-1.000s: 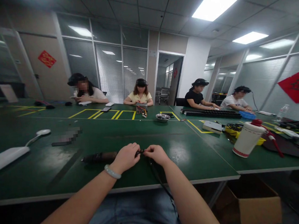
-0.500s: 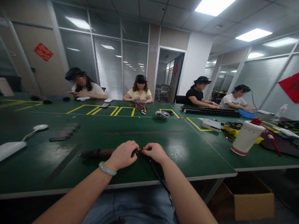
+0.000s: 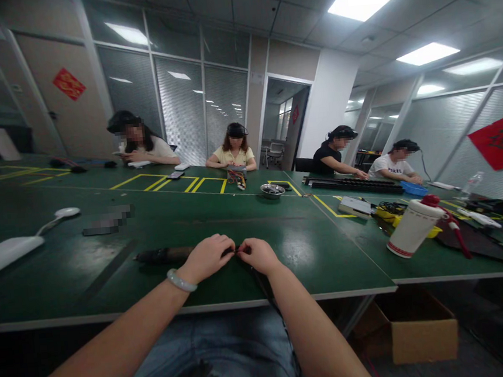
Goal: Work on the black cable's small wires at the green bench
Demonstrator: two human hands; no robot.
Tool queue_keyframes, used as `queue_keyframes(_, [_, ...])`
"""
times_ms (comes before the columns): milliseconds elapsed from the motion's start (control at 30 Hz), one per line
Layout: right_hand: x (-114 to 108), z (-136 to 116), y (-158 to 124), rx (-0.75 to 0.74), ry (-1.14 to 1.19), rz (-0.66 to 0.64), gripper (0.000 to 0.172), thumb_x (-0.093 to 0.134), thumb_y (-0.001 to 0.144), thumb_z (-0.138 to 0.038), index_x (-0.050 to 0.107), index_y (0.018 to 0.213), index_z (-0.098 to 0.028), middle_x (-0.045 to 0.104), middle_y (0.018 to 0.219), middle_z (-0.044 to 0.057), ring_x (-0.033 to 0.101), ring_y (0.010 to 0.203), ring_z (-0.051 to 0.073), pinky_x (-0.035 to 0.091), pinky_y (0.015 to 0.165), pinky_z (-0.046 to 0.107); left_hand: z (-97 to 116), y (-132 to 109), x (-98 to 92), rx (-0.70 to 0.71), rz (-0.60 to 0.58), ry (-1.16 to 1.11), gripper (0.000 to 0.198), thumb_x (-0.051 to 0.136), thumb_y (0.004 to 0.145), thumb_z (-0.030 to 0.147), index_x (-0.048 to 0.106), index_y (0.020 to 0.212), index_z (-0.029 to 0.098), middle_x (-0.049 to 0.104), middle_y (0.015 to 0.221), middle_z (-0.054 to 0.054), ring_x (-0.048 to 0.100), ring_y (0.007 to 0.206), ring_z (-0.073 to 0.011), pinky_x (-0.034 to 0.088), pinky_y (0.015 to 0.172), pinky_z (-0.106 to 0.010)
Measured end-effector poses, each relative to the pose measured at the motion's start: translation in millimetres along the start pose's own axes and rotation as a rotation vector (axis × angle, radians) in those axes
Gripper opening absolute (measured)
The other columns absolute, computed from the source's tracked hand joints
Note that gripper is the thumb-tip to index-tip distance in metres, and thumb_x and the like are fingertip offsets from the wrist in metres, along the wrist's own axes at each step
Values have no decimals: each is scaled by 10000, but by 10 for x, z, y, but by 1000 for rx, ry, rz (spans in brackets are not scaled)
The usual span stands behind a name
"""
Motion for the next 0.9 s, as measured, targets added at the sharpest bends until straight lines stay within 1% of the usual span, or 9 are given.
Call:
queue_keyframes(233, [33,53,6,32,69,-13,158,629,792,-348,680,797,-198,648,732,0,543,651,128,376,582,232,-24,12,37,12,13,-16,96,531,884,288,600,922,233,596,933,-37,522,900,-189,405,806,-317])
queue_keyframes(567, [53,90,-9,31,144,-46,142,641,760,-313,673,795,-180,657,721,0,559,640,121,403,577,218,4,5,-12,55,-8,-60,99,545,866,255,618,923,221,622,930,-41,540,908,-190,414,810,-317])
queue_keyframes(700, [68,99,-6,11,171,-50,148,643,756,-312,674,806,-175,661,735,-1,564,651,118,411,585,212,14,-8,-24,46,12,-35,106,544,875,267,606,947,219,620,928,-35,542,893,-182,412,784,-309])
queue_keyframes(900, [68,99,0,9,177,-41,146,644,758,-309,677,799,-172,664,729,-4,562,640,113,419,593,211,22,-11,-16,56,44,-19,102,564,867,300,602,894,209,615,884,-34,532,856,-180,402,753,-307])
Point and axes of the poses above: each hand's wrist, its own y-axis towards the middle knuckle, its own x-axis out of the palm, z = x × y, the point moved 7 cm from there along y, towards the middle knuckle
